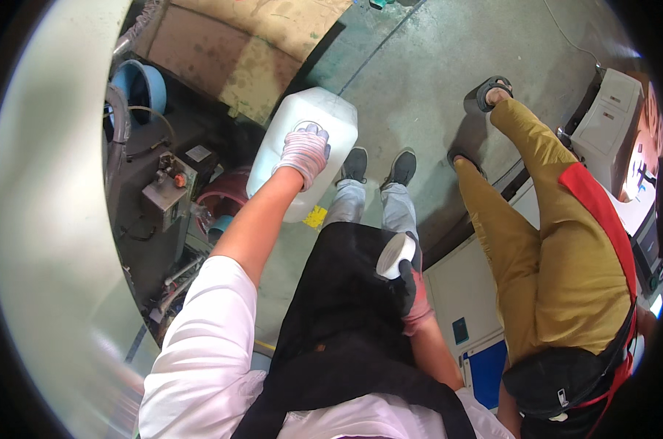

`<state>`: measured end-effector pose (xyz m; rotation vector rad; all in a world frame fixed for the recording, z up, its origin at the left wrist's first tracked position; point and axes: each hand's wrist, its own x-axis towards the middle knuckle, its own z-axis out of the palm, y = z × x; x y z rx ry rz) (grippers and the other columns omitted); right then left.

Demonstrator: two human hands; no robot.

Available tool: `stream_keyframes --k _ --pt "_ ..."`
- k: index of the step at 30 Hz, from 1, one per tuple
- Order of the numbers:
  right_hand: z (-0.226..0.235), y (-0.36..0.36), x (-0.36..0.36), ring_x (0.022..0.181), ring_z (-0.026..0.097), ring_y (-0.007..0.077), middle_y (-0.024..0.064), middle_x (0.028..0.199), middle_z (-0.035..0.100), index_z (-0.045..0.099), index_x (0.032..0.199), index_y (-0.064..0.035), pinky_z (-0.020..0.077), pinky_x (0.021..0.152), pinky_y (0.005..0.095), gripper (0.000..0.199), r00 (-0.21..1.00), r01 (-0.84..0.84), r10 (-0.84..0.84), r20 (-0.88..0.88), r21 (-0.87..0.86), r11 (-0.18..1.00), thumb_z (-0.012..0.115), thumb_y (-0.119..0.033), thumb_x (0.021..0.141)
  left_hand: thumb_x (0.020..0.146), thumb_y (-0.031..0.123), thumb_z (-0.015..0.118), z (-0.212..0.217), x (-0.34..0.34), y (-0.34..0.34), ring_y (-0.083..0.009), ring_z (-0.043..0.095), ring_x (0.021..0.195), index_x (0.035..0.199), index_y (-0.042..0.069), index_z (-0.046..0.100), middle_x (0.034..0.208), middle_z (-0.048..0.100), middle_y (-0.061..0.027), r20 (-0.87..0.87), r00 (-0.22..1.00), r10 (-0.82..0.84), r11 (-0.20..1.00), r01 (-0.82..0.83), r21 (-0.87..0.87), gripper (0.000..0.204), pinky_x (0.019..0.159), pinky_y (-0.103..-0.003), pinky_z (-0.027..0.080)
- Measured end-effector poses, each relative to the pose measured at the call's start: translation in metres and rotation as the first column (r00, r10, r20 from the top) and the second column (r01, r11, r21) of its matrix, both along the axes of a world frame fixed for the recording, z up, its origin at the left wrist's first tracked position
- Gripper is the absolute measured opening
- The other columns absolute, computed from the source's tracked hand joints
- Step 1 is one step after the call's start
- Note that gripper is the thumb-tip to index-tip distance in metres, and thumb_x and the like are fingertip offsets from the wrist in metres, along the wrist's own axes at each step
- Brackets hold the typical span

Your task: The person opens a machine door to check a bucket of blue liquid and then, with the help of another person, pours liquid from a large white jug into a tank inside the machine.

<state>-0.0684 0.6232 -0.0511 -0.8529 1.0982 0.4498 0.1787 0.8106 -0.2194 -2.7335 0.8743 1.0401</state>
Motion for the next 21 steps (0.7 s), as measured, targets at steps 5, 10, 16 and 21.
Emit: stream_keyframes --k 5,10,16,21 --pt "-0.029 0.001 0.019 0.128 0.043 0.026 0.0159 0.142 0.043 0.028 0.15 -0.0026 0.0345 0.107 0.035 0.068 0.962 -0.228 0.251 0.109 -0.188 0.955 0.059 -0.019 0.091 0.089 0.031 0.056 -0.001 -0.001 0.006 -0.0308 0.059 0.1 0.102 0.01 0.063 0.104 0.061 -0.0133 0.045 0.999 -0.013 0.994 0.018 -0.112 0.026 0.082 -0.046 0.05" --pt "-0.075 -0.001 0.116 0.129 0.044 0.0362 0.0203 0.144 0.041 0.032 0.148 -0.0054 0.0387 0.107 0.0411 0.088 0.695 -0.383 0.685 0.218 -0.695 0.609 0.077 -0.024 0.075 0.084 0.02 0.064 0.028 -0.061 0.04 -0.0369 0.055 0.111 0.108 0.002 0.059 0.118 0.059 -0.018 0.209 0.916 0.343 0.867 -0.223 -0.446 0.031 0.099 -0.046 0.043" --pt "-0.125 0.056 0.25 0.115 0.053 0.0329 0.0156 0.142 0.04 0.045 0.141 -0.032 0.0451 0.093 0.04 0.081 -0.339 -0.346 0.866 -0.367 -0.808 -0.478 0.08 -0.025 0.069 0.077 0.04 0.074 0.024 -0.147 0.104 -0.045 0.021 0.142 0.151 0.01 0.023 0.153 0.023 -0.024 0.093 0.68 0.727 0.674 -0.733 0.09 0.095 0.114 -0.056 0.023" --pt "-0.149 0.085 0.27 0.115 0.053 0.0325 0.0109 0.145 0.039 0.044 0.141 -0.0385 0.0464 0.091 0.0387 0.063 -0.626 0.024 0.589 -0.511 -0.768 -0.64 0.062 -0.017 0.085 0.074 0.057 0.072 -0.01 -0.148 0.105 -0.0435 -0.002 0.148 0.157 0.019 -0.001 0.16 -0.002 -0.024 -0.129 0.452 0.882 0.47 -0.855 0.219 0.117 0.117 -0.058 0.007"
